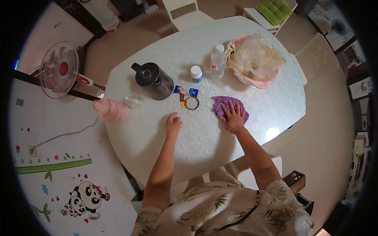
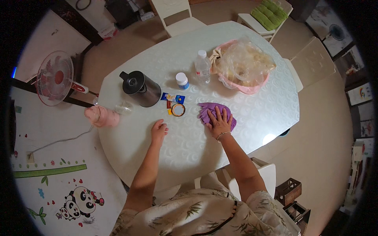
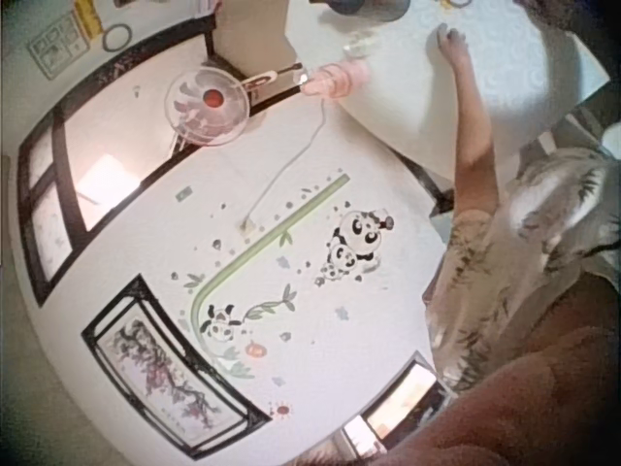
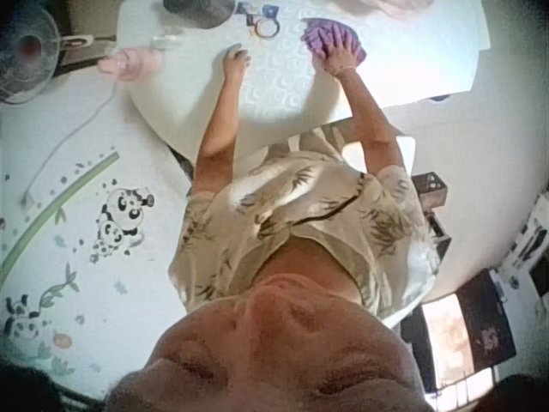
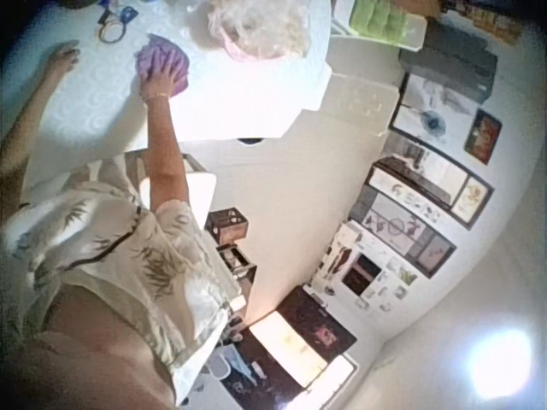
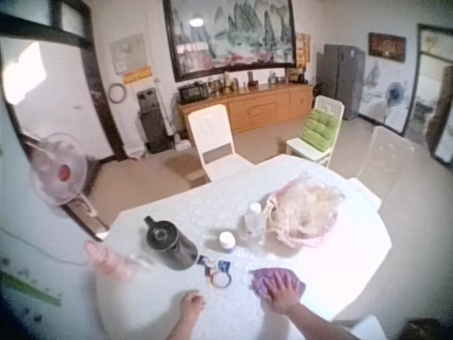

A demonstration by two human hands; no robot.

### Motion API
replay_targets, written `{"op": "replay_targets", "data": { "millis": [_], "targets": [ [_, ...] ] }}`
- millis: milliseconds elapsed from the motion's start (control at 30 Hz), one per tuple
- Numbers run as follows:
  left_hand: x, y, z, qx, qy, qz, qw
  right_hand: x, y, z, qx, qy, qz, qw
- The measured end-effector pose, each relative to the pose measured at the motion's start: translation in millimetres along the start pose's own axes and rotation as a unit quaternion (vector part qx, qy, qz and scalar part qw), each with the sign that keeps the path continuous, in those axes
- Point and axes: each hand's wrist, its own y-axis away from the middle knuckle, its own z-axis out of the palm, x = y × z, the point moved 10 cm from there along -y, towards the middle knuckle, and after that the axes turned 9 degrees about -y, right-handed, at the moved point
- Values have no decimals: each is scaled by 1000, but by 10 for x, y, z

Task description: The person wipes a white dining table with a purple cloth, moving items like a kettle and a plastic bag aside to clean underneath. They then walk to the kitchen, open the refrigerator to place the bag inside, and proceed to wipe a wooden kitchen counter.

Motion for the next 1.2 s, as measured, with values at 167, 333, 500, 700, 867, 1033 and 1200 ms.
{"op": "replay_targets", "data": {
  "millis": [167,333,500,700,867,1033,1200],
  "targets": [
    [451,88,156,67,-350,236,904,-211,682,146,-27,16,-20,999],
    [985,190,425,69,-464,264,843,-375,1184,115,-49,-6,-2,999],
    [1067,39,603,70,-521,240,816,-326,1252,136,-27,-20,-1,999],
    [967,283,509,81,-444,349,821,-316,1297,-63,6,-83,2,997],
    [808,752,691,-37,-421,383,821,-127,1515,-196,58,-126,67,988],
    [799,1237,951,-146,-328,419,834,30,1752,-346,188,-291,90,934],
    [915,1803,1210,-210,-303,486,793,87,1938,-88,146,-613,211,747]
  ]
}}
